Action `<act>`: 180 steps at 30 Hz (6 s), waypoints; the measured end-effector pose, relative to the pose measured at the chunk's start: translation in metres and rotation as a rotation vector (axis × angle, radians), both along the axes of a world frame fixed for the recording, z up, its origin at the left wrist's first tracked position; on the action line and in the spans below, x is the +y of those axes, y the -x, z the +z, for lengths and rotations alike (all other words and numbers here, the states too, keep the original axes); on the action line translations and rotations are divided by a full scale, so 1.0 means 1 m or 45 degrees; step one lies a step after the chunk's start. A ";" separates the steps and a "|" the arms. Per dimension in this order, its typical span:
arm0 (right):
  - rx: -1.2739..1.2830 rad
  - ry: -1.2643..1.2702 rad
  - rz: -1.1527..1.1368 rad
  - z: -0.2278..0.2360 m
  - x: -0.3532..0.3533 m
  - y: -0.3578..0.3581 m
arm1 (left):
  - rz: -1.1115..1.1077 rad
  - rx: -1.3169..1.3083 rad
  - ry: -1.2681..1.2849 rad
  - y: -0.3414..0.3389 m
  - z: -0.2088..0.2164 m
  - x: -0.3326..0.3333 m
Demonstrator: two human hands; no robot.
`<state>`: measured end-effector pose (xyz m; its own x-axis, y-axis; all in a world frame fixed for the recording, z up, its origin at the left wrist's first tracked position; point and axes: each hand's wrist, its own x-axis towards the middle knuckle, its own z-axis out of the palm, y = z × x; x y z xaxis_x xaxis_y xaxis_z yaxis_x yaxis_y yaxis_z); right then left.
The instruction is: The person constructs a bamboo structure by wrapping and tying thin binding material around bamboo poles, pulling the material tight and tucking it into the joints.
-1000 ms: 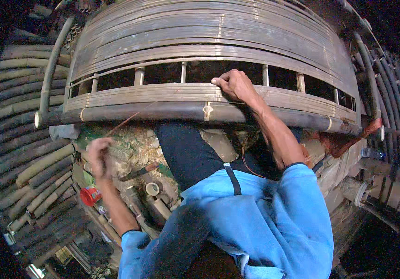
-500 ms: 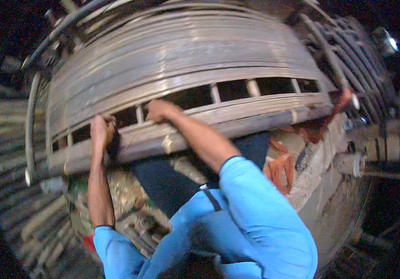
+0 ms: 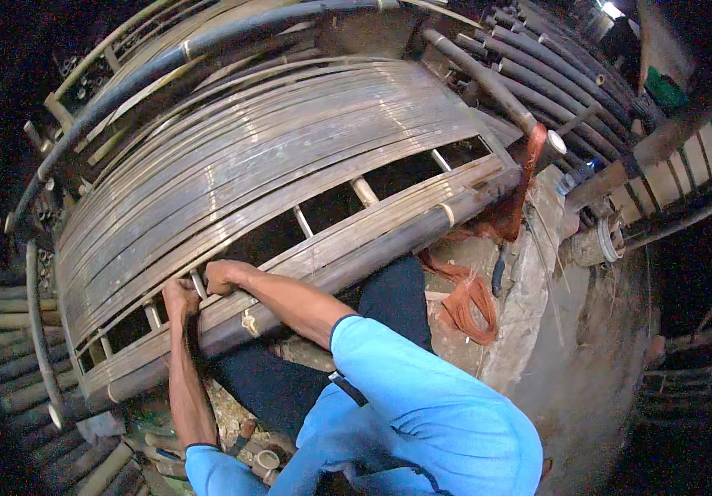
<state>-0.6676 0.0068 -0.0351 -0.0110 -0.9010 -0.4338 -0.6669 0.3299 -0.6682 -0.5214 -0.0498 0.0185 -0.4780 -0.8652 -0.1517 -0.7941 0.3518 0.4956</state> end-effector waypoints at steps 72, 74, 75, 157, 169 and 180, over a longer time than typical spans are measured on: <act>0.247 0.797 -0.164 0.049 0.091 -0.004 | 0.642 2.203 -0.994 -0.232 0.080 0.159; 0.178 1.042 0.014 0.073 0.093 -0.048 | 0.546 2.102 -0.910 -0.222 0.090 0.165; 0.129 1.135 0.121 0.079 0.093 -0.065 | 0.432 1.993 -0.813 -0.218 0.094 0.168; 0.079 0.127 -0.493 0.044 0.184 0.205 | -0.357 0.033 -0.005 0.196 -0.015 0.125; -0.713 0.761 -0.326 0.116 0.244 0.194 | -0.580 0.754 -1.032 0.162 0.080 0.157; 0.135 0.818 -0.741 0.082 0.264 0.243 | -0.140 0.248 -0.362 -0.120 0.158 0.134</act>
